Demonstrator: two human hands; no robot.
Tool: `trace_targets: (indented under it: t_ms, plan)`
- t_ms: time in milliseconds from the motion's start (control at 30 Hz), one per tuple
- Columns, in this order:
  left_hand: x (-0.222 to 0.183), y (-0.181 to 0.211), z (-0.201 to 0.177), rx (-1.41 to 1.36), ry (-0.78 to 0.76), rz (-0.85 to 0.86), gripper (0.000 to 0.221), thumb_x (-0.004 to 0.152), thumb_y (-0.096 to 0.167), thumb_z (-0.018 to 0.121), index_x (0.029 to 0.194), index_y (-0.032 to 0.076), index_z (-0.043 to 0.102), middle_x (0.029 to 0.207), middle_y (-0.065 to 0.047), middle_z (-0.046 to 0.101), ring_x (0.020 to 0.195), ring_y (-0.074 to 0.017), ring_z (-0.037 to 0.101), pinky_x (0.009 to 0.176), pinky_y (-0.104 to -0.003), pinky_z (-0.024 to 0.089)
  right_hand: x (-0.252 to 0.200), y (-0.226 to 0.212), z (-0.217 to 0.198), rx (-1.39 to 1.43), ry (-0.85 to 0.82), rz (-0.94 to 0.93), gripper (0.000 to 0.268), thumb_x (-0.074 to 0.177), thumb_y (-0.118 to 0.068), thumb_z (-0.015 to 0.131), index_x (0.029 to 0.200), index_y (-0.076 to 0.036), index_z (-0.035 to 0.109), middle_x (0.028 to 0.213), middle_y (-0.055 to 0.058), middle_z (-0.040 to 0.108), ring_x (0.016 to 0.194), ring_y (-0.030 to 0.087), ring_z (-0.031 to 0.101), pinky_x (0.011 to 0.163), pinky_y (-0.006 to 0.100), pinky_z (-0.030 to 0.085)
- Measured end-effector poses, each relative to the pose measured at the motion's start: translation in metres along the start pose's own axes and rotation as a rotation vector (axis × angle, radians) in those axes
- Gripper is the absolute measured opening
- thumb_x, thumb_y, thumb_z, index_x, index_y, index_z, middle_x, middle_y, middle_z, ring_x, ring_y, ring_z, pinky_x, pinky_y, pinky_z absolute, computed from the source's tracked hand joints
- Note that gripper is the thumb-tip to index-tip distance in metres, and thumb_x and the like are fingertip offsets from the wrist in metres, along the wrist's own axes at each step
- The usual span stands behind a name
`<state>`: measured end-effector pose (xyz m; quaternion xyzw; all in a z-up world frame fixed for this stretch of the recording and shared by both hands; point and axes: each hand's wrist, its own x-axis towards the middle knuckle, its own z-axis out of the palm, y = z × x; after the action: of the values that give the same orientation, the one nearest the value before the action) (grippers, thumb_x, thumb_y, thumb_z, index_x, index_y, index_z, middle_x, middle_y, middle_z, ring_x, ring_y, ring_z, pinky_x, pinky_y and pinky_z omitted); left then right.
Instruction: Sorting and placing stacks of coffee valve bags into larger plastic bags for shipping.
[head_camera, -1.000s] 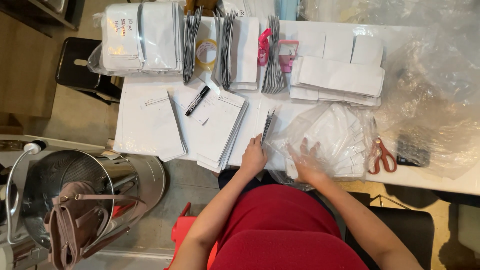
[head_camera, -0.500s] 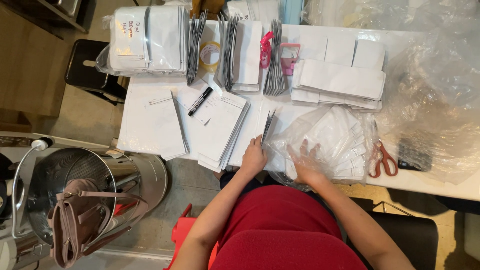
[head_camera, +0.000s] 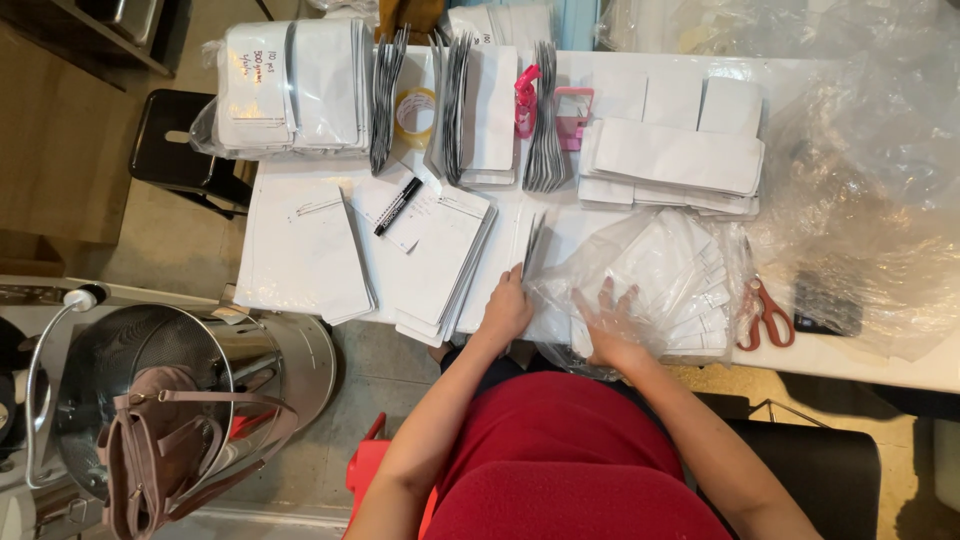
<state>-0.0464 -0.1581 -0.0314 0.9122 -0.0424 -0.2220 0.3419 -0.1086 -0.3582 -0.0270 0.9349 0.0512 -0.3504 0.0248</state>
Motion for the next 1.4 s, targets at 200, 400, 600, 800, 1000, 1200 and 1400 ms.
trace_targets:
  t_ms: [200, 400, 600, 800, 1000, 1200, 1400]
  plan:
    - [-0.006, 0.073, -0.057, 0.000, 0.018, 0.167, 0.061, 0.091, 0.001, 0.044, 0.152, 0.000, 0.038, 0.127, -0.027, 0.054, 0.116, -0.0522, 0.061, 0.091, -0.065, 0.056, -0.020, -0.007, -0.030, 0.086, 0.026, -0.012, 0.127, 0.064, -0.034, 0.098, 0.164, -0.021, 0.021, 0.164, 0.036, 0.011, 0.141, 0.070, 0.018, 0.100, 0.072, 0.047]
    - [0.018, 0.054, -0.027, 0.110, -0.043, 0.197, 0.064, 0.090, 0.003, 0.044, 0.154, 0.008, 0.041, 0.127, -0.018, 0.058, 0.114, -0.0392, 0.066, 0.088, -0.056, 0.060, -0.001, 0.003, -0.007, 0.226, -0.009, -0.028, 0.126, 0.063, -0.024, 0.098, 0.163, -0.024, 0.022, 0.166, 0.035, -0.002, 0.141, 0.073, 0.007, 0.099, 0.079, 0.042]
    - [0.008, 0.064, -0.067, 0.039, 0.102, 0.120, 0.065, 0.090, -0.001, 0.044, 0.155, 0.003, 0.035, 0.134, -0.027, 0.054, 0.121, -0.0486, 0.060, 0.094, -0.063, 0.056, -0.013, -0.003, -0.026, 0.191, -0.034, -0.031, 0.122, 0.068, -0.026, 0.096, 0.164, -0.023, 0.021, 0.164, 0.037, -0.001, 0.140, 0.074, 0.006, 0.101, 0.077, 0.041]
    - [0.015, 0.005, -0.024, 0.031, 0.071, 0.016, 0.065, 0.089, 0.001, 0.044, 0.153, -0.002, 0.036, 0.134, -0.027, 0.054, 0.118, -0.0461, 0.063, 0.089, -0.059, 0.059, -0.001, 0.000, -0.010, 0.111, -0.032, -0.026, 0.127, 0.067, -0.033, 0.097, 0.164, -0.025, 0.017, 0.166, 0.034, -0.002, 0.142, 0.073, 0.008, 0.103, 0.080, 0.036]
    - [-0.008, 0.031, -0.059, -0.030, 0.212, -0.034, 0.065, 0.089, -0.006, 0.042, 0.154, -0.007, 0.031, 0.135, -0.033, 0.049, 0.121, -0.0510, 0.058, 0.089, -0.063, 0.057, -0.008, -0.003, -0.022, 0.191, -0.035, -0.036, 0.126, 0.067, -0.025, 0.096, 0.165, -0.024, 0.017, 0.165, 0.036, -0.003, 0.141, 0.074, 0.007, 0.104, 0.081, 0.034]
    - [0.008, -0.013, -0.022, 0.095, 0.112, -0.122, 0.070, 0.083, -0.010, 0.052, 0.151, -0.010, 0.033, 0.132, -0.030, 0.051, 0.117, -0.0440, 0.062, 0.083, -0.054, 0.061, 0.005, 0.003, -0.003, 0.156, -0.031, -0.026, 0.129, 0.066, -0.027, 0.098, 0.165, -0.027, 0.015, 0.166, 0.034, -0.003, 0.142, 0.073, 0.005, 0.096, 0.088, 0.030]
    - [-0.021, 0.019, -0.043, -0.064, 0.301, 0.102, 0.067, 0.092, -0.009, 0.041, 0.157, -0.007, 0.023, 0.136, -0.036, 0.045, 0.125, -0.0557, 0.052, 0.085, -0.065, 0.056, 0.016, 0.005, 0.012, 0.118, -0.026, -0.010, 0.129, 0.066, -0.031, 0.098, 0.165, -0.028, 0.016, 0.167, 0.032, -0.003, 0.144, 0.071, 0.005, 0.096, 0.086, 0.032]
